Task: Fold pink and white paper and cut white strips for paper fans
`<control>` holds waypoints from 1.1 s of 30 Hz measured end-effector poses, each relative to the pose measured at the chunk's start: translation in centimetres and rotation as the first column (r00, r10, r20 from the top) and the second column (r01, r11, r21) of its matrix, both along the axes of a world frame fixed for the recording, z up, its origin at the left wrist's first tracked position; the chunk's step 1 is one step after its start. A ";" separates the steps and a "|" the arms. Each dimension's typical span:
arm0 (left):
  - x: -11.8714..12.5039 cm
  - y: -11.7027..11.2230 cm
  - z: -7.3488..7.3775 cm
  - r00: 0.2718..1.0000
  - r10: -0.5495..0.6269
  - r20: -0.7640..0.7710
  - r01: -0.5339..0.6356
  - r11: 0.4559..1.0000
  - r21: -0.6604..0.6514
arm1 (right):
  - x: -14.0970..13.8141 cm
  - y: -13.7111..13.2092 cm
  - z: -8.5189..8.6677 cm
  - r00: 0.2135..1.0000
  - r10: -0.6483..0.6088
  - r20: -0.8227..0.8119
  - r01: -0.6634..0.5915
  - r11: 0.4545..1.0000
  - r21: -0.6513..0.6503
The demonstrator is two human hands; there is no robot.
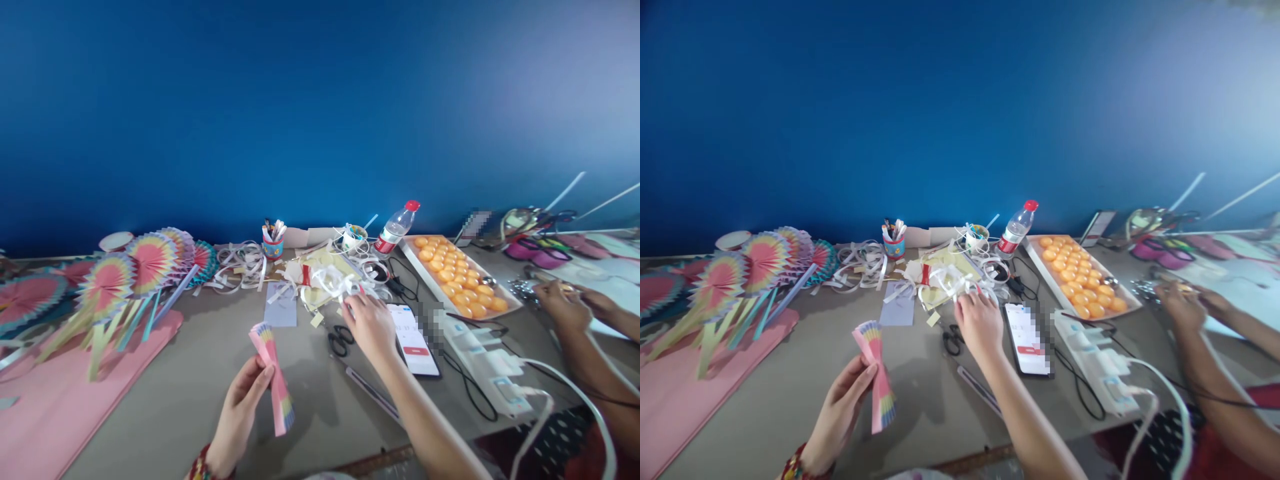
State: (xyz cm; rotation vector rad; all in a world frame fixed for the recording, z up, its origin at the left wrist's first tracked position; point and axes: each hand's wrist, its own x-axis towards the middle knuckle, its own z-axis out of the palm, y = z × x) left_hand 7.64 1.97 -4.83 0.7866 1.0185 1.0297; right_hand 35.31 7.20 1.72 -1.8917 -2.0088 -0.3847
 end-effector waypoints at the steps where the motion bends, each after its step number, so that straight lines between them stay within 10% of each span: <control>1: 0.0 0.0 -0.1 1.000 0.007 0.006 -0.007 1.000 0.006 | 0.1 0.6 0.1 1.000 -0.011 -0.001 0.011 1.000 0.007; 14: 0.6 0.1 1.8 0.988 0.008 0.157 -0.006 1.000 -0.012 | 1.5 -3.9 -4.6 0.989 0.052 -0.141 -0.099 0.932 -0.348; 27: 0.3 0.2 1.5 0.984 -0.055 0.169 0.049 0.998 0.038 | 7.1 -5.0 0.6 0.852 -0.173 -0.494 -0.213 0.748 -0.628; 30: 0.3 0.2 1.4 0.984 -0.064 0.164 0.058 0.998 0.040 | 7.1 -5.7 0.4 0.750 -0.236 -0.618 -0.294 0.719 -0.630; 33: 0.3 0.2 1.3 0.982 -0.071 0.173 0.063 0.997 0.047 | 5.8 -6.2 -0.2 0.449 -0.315 -0.836 -0.416 0.755 -0.507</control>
